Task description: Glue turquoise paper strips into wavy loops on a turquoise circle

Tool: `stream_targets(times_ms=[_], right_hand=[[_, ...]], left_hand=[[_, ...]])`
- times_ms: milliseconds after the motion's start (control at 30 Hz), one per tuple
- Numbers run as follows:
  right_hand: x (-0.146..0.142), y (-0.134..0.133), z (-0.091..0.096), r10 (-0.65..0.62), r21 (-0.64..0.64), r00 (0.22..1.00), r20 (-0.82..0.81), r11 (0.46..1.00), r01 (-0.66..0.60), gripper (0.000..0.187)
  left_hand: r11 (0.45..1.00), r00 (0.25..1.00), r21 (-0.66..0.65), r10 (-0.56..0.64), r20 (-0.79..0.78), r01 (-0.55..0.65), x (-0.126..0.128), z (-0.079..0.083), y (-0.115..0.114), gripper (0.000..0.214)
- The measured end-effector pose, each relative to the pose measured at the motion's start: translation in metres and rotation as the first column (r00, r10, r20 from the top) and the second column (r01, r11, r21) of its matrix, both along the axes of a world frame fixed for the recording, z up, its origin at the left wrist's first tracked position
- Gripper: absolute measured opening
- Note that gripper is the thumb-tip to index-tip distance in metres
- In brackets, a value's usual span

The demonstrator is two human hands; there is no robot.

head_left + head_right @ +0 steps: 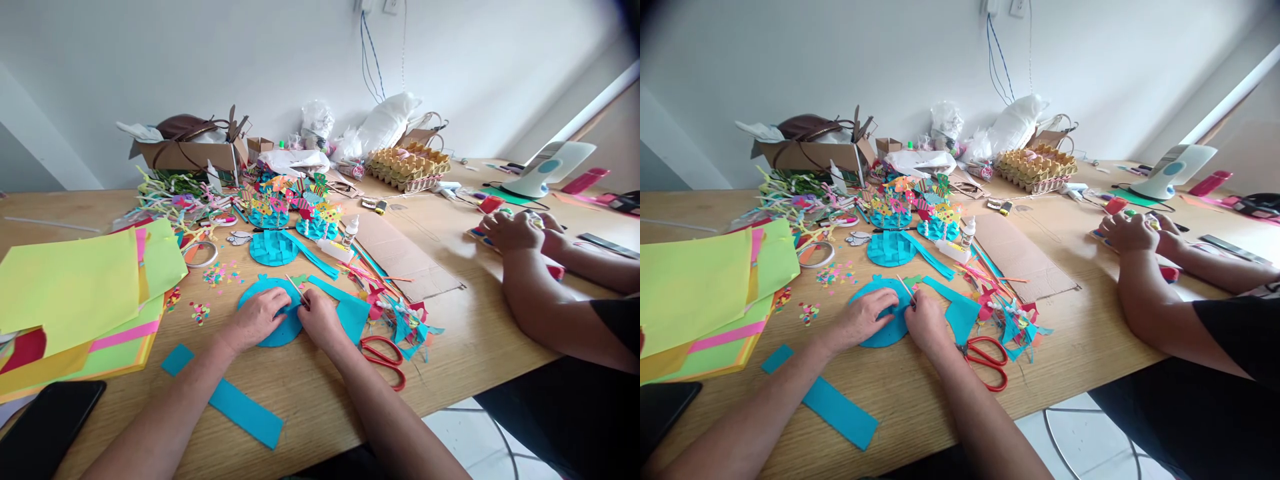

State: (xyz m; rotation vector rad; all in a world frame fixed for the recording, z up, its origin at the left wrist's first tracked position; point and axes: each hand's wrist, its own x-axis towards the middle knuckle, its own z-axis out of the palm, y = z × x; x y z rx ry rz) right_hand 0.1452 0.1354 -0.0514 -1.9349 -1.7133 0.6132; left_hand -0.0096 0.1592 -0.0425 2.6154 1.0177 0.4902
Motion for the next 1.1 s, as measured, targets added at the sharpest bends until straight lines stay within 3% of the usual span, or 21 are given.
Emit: stream_targets(times_ms=[200,533,1100], right_hand=[[-0.0009,-0.0013,-0.0001,-0.009,-0.003,1.0,0.012,1.0,0.009,0.011],[0.0001,-0.001,-0.0015,-0.006,-0.019,1.0,0.013,1.0,0.006,0.008],[-0.0011,-0.0031,0.0027,-0.001,-0.068,0.999,0.04,0.998,0.004,0.011]], left_hand=[[0.998,0.996,0.049,0.049,-0.068,-0.046,0.0033,-0.0016,-0.0022,0.015],[0.998,0.998,0.052,-0.015,-0.062,0.018,0.0002,-0.002,-0.0012,0.029],[0.996,0.986,0.088,-0.005,-0.166,0.02,0.0049,0.0014,-0.0018,0.018]])
